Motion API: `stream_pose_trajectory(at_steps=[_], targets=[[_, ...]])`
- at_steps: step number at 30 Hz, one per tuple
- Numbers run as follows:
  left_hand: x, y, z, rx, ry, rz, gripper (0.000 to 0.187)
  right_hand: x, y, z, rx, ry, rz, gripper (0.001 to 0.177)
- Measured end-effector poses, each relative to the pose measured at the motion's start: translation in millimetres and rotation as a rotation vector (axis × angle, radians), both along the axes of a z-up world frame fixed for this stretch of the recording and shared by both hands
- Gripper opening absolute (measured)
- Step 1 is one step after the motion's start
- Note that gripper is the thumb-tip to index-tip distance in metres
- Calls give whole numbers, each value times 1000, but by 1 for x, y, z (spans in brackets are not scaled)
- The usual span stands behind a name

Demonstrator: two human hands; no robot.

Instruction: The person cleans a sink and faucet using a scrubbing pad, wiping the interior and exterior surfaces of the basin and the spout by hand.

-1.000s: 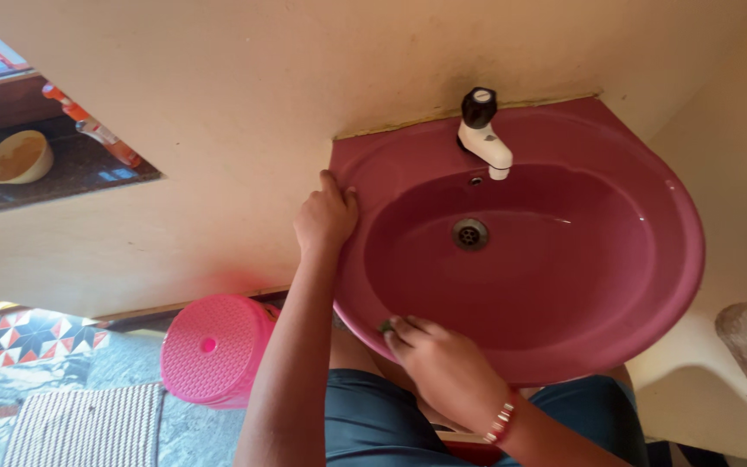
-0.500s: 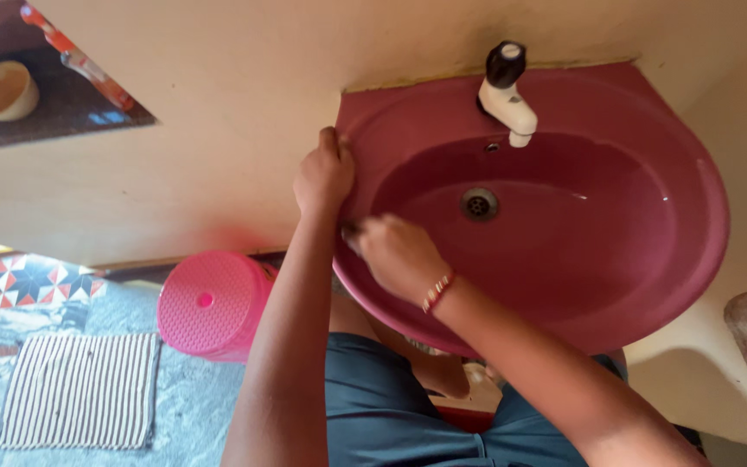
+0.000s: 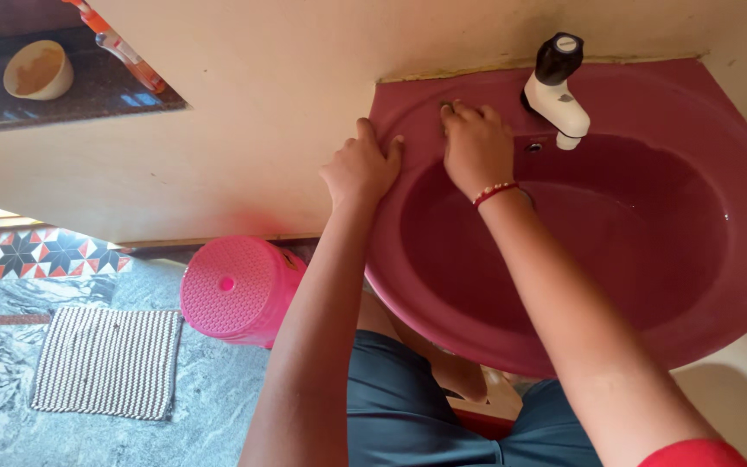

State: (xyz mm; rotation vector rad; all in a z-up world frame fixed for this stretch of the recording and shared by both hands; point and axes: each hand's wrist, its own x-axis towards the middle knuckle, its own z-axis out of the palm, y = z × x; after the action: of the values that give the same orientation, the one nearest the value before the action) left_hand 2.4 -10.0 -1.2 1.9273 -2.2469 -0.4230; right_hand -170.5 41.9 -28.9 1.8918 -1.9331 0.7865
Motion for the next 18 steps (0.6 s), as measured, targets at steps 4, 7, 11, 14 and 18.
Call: stream_pose_trajectory(at_steps=[4, 7, 11, 14, 18], targets=[[0, 0, -5, -14, 24, -20, 55, 5, 19, -13, -7, 68, 179, 31], [0, -3, -9, -73, 27, -31, 57, -15, 30, -6, 43, 101, 300, 29], [-1, -5, -8, -66, 73, -37, 55, -50, 50, -3, 144, 31, 212, 20], [1, -2, -7, -13, 66, -31, 55, -74, 63, -4, 87, 94, 111, 22], [1, -3, -8, -28, 66, -36, 55, -84, 71, -15, 211, 61, 11, 20]])
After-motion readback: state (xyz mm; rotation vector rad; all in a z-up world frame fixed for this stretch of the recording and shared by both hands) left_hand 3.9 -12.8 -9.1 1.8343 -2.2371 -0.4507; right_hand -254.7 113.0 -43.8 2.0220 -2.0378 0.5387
